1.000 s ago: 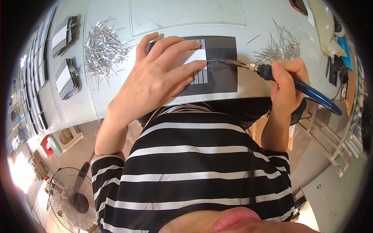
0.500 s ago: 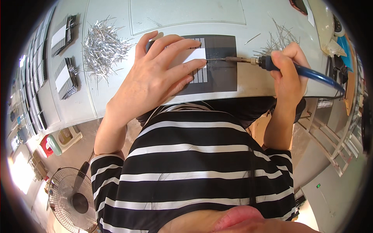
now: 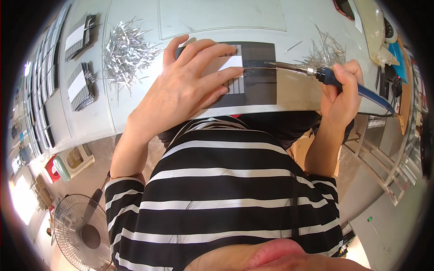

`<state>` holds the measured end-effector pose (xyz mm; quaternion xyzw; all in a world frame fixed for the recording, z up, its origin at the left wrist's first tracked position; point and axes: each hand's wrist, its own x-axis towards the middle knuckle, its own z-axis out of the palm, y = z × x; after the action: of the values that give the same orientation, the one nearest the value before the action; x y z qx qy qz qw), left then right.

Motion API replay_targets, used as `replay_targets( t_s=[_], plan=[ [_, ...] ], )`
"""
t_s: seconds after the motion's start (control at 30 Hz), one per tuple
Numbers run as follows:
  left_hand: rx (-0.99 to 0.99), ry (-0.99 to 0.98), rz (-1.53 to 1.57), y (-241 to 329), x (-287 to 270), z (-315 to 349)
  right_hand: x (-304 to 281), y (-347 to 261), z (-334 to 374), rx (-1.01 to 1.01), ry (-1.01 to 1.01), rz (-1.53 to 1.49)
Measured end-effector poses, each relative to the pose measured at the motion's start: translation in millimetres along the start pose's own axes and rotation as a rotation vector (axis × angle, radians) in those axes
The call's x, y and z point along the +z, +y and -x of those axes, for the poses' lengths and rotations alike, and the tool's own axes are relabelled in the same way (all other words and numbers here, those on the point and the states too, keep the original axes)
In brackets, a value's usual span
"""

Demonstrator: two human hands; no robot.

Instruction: Soldering thin wires onto metal contact strips using a soldering iron and a jig.

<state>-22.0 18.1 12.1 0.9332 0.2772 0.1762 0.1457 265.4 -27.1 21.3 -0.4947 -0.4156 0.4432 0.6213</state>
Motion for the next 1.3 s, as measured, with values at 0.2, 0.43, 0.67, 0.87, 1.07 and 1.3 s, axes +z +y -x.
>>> replay_targets(
  t_s=[0.2, 0.43, 0.67, 0.87, 1.07, 1.3],
  plan=[
    [-0.182, 0.188, -0.175, -24, -33, 47, -10, -5, 9, -0.033, 0.147, -0.074],
    [-0.357, 0.275, -0.315, -24, -25, 93, 15, 3, 3, -0.015, -0.012, -0.090],
    [-0.283, 0.235, -0.272, -9, -13, 80, 33, 0, 9, -0.020, -0.042, -0.047],
    [-0.235, 0.262, -0.227, 0, 2, 62, 59, 2, 16, -0.047, -0.016, 0.030],
    [-0.239, 0.256, -0.183, 0, 4, 61, 68, 6, 18, -0.051, -0.035, 0.107],
    [-0.260, 0.217, -0.187, 3, 2, 61, 75, 10, 15, -0.087, -0.119, 0.122]
  ],
)
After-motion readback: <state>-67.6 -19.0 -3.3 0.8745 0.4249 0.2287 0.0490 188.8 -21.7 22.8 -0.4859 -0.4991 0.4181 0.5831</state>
